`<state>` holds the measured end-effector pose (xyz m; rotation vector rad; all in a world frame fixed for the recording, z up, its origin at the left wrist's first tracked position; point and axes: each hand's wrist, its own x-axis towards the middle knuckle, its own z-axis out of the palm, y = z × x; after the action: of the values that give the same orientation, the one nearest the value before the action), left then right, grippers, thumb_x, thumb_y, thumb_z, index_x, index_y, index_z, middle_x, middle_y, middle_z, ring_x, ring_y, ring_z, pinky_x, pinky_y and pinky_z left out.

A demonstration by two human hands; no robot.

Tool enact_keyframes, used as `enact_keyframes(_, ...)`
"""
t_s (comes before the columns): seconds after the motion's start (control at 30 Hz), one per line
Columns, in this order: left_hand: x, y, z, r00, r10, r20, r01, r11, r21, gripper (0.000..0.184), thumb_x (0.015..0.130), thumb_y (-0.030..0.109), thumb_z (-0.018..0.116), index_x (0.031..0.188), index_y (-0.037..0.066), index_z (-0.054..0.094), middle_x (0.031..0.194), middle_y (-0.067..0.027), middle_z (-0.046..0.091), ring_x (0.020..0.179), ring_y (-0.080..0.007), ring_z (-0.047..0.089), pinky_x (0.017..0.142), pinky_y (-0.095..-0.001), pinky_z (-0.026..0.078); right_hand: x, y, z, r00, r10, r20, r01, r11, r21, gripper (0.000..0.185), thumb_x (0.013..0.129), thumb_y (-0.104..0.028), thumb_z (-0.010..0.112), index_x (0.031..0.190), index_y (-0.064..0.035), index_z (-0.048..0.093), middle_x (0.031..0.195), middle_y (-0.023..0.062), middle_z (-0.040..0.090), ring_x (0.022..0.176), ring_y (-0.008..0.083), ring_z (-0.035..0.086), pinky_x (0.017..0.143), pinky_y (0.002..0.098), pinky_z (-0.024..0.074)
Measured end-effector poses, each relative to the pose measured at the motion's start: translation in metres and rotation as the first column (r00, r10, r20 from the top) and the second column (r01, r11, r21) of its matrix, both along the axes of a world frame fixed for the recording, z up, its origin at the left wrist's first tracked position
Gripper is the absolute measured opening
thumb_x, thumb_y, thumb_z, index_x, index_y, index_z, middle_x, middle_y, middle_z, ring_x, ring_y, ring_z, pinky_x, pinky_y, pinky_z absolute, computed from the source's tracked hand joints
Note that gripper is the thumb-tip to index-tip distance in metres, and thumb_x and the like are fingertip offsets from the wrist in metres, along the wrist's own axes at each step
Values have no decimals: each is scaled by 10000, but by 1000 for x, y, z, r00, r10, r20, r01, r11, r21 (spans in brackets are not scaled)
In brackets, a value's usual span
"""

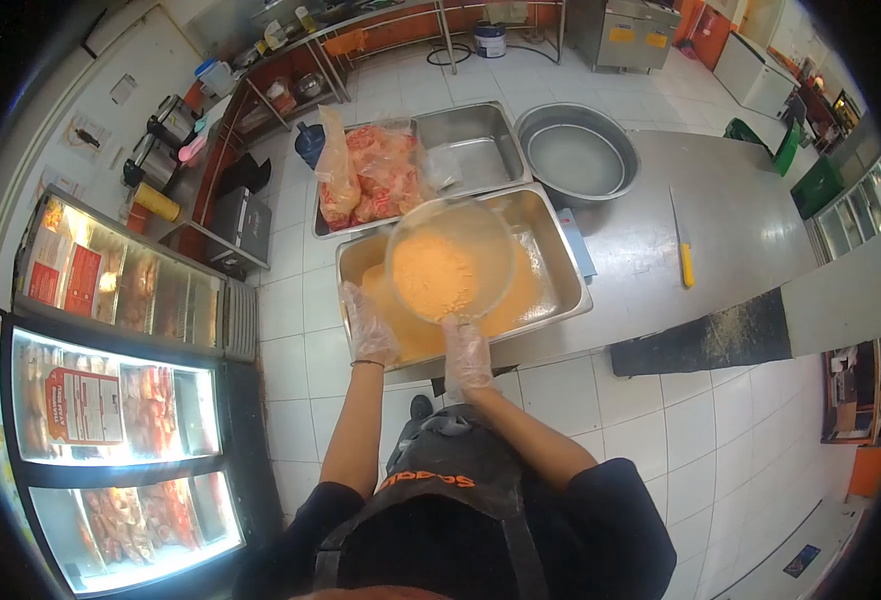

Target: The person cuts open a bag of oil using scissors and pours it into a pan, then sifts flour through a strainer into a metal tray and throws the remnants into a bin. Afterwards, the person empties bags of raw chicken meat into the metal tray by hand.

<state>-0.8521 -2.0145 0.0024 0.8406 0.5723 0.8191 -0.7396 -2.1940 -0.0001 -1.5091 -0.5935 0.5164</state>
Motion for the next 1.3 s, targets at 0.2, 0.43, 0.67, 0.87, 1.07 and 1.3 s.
enact_keyframes(0.2, 1, -12, 2, 999, -31, 10, 31, 999, -17, 990, 1035, 727, 458, 1710, 148, 22, 1764, -63, 151, 1583, -253, 206, 1298, -398, 200, 12, -7, -25, 876, 242, 416, -132, 952, -276, 338, 1099, -300, 560, 953, -11, 658, 831, 208, 654, 764, 388, 631, 680, 490, 483)
enact_keyframes(0.43, 7, -14, 7, 999, -29, -27, 27, 997, -79, 971, 1046, 782, 324, 1704, 100, 116, 1741, -84, 234, 1534, -257, 292, 1279, -385, 224, 15, -9, -7, 821, 342, 457, -185, 917, -354, 212, 1052, -207, 553, 978, -27, 636, 859, 259, 649, 858, 438, 674, 703, 516, 502)
enact_keyframes(0.67, 17, -24, 10, 980, 131, -150, -143, 987, -73, 882, 1059, 772, 295, 1623, 96, 349, 1633, -88, 424, 1492, -267, 347, 1280, -421, 231, 8, -8, -17, 847, 303, 436, -154, 926, -345, 105, 931, -118, 596, 990, -31, 597, 854, 268, 664, 879, 480, 698, 754, 525, 556)
enact_keyframes(0.87, 14, -48, 50, 956, 150, -253, -150, 988, 19, 920, 1051, 772, 321, 1666, 91, 242, 1691, -103, 327, 1556, -290, 282, 1300, -441, 196, 5, -10, -13, 861, 359, 361, -201, 892, -405, 383, 1069, -330, 557, 978, 24, 672, 868, 299, 673, 852, 490, 672, 745, 519, 520)
enact_keyframes(1.07, 4, -27, 10, 772, 316, -552, -68, 904, 422, 1020, 1016, 806, 369, 1706, 94, 126, 1764, -147, 169, 1613, -307, 208, 1315, -439, 167, -7, -2, -28, 980, 118, 162, -87, 978, -188, 393, 1048, -342, 584, 935, 26, 665, 861, 298, 675, 837, 509, 660, 746, 540, 507)
enact_keyframes(1.3, 22, -33, 38, 951, 61, -305, -54, 998, 33, 1029, 1019, 805, 354, 1720, 111, 62, 1774, -148, 148, 1613, -297, 217, 1312, -446, 171, 4, -11, -31, 736, 388, 554, -133, 886, -444, 149, 1001, -171, 579, 1013, -41, 649, 799, 228, 641, 790, 449, 679, 700, 515, 527)
